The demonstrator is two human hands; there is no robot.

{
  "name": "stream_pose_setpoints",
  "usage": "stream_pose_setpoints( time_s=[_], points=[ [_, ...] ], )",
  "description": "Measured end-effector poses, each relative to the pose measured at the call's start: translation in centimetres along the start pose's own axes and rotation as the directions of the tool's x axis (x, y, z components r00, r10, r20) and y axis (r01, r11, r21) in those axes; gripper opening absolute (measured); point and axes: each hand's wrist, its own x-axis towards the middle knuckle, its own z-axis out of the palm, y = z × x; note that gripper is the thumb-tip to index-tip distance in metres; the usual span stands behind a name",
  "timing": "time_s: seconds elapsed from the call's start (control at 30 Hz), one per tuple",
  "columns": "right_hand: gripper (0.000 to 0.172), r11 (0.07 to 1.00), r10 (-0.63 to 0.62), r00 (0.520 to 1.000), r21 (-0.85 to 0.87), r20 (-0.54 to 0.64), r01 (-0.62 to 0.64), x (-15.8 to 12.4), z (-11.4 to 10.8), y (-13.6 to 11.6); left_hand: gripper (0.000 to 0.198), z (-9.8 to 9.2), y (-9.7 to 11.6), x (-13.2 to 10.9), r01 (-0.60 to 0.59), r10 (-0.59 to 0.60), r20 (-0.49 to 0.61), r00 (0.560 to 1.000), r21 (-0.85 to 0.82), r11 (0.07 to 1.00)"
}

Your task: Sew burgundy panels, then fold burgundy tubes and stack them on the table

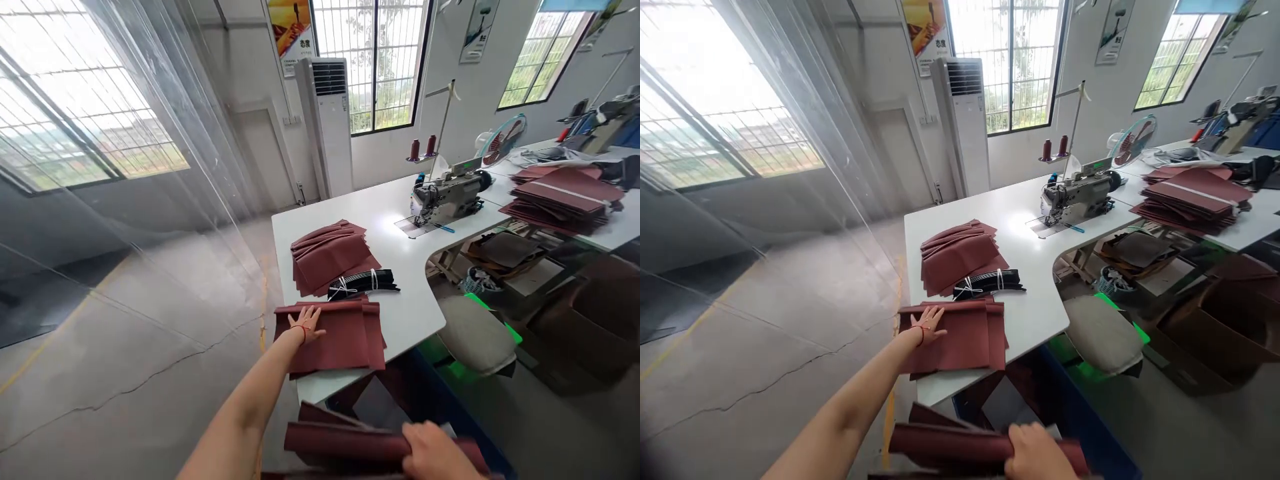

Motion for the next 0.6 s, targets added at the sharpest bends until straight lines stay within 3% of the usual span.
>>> stream_pose_setpoints(
  time_s=[0.07, 0.2, 0.3, 0.37, 0.43, 0.5, 0.6],
  points=[
    [0.02, 0.999, 0.037, 0.996, 0.006, 0.085, -0.038, 3.3, -2.0, 0.6, 0.049, 0.3, -2.6, -0.2, 0.031, -0.035, -0.066, 0.997, -0.07, 0.997],
    [0.027, 0.999, 0.032, 0.991, 0.011, 0.133, -0.034, 11.6, -6.8, 4.7, 0.047, -3.0, -8.0, -1.9, -0.004, -0.038, -0.238, 0.971, -0.171, 0.985],
    [0.028, 0.997, 0.076, 0.99, -0.013, 0.122, -0.075, 19.1, -8.3, 8.2, 0.051, -3.5, -8.1, -3.4, -0.113, 0.034, -0.395, 0.918, -0.178, 0.978],
    [0.033, 0.985, 0.171, 0.984, -0.038, 0.043, -0.17, 23.5, -7.4, 9.4, 0.064, -0.9, -5.9, -3.6, -0.17, 0.093, -0.478, 0.874, -0.122, 0.978],
    [0.039, 0.952, 0.3, 0.952, -0.038, -0.063, -0.303, 26.4, -5.2, 9.6, 0.081, 3.5, -3.2, -2.7, -0.121, 0.081, -0.43, 0.899, -0.067, 0.99],
    [0.045, 0.914, 0.398, 0.903, -0.007, -0.16, -0.405, 27.4, -2.5, 9.5, 0.086, 8.5, -1.2, -1.3, -0.069, 0.046, -0.309, 0.95, -0.062, 0.996],
    [0.045, 0.886, 0.456, 0.846, 0.053, -0.277, -0.461, 26.1, 0.1, 11.4, 0.067, 14.0, -0.5, 0.8, -0.001, -0.039, -0.393, 0.919, -0.101, 0.995]
  ],
)
